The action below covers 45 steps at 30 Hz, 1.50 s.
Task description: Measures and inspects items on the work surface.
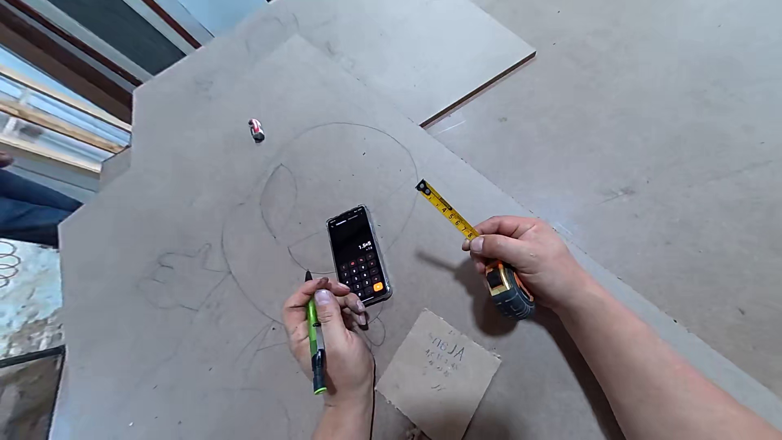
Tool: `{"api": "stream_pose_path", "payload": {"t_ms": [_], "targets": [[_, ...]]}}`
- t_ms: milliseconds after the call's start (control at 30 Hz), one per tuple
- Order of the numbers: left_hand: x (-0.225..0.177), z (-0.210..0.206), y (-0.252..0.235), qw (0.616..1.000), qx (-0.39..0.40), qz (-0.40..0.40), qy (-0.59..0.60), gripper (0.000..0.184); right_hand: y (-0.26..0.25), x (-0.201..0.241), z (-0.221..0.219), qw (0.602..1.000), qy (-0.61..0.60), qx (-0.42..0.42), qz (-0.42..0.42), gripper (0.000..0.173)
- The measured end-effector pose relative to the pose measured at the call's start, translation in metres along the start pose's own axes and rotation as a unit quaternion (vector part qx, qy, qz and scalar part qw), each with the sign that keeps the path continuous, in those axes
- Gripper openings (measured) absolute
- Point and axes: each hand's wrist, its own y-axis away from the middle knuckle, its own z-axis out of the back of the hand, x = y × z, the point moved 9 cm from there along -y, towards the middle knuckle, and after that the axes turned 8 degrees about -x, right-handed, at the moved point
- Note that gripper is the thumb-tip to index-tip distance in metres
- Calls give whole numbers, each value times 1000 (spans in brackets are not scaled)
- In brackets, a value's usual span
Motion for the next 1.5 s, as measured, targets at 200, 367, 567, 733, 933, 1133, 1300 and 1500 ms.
{"api": "stream_pose_path", "payload": {"t_ms": [200,367,567,733,933,1133,1300,1500], "targets": [[-1,-1,2,1000,-2,-2,-7,22,0,-2,1,1000,-12,0,-14,17],[-3,-1,3,1000,2,-7,-13,23,0,-2,3,1000,-22,-4,-9,16],[-10,21,-19,994,-19,-85,-71,24,-6,4,13,994,-83,-44,53,18],[26,60,-48,992,-109,25,-64,27,-3,5,28,989,-51,-120,70,26],[27,56,-53,983,-126,9,-132,31,-11,-5,31,985,-22,-128,111,31],[27,50,-57,968,-97,-3,-231,28,-10,0,23,986,12,-114,120,25],[24,47,-57,966,-105,5,-235,27,-10,3,17,984,31,-110,133,23],[26,46,-57,965,-102,-7,-241,27,-12,-2,15,979,59,-117,156,27]]}}
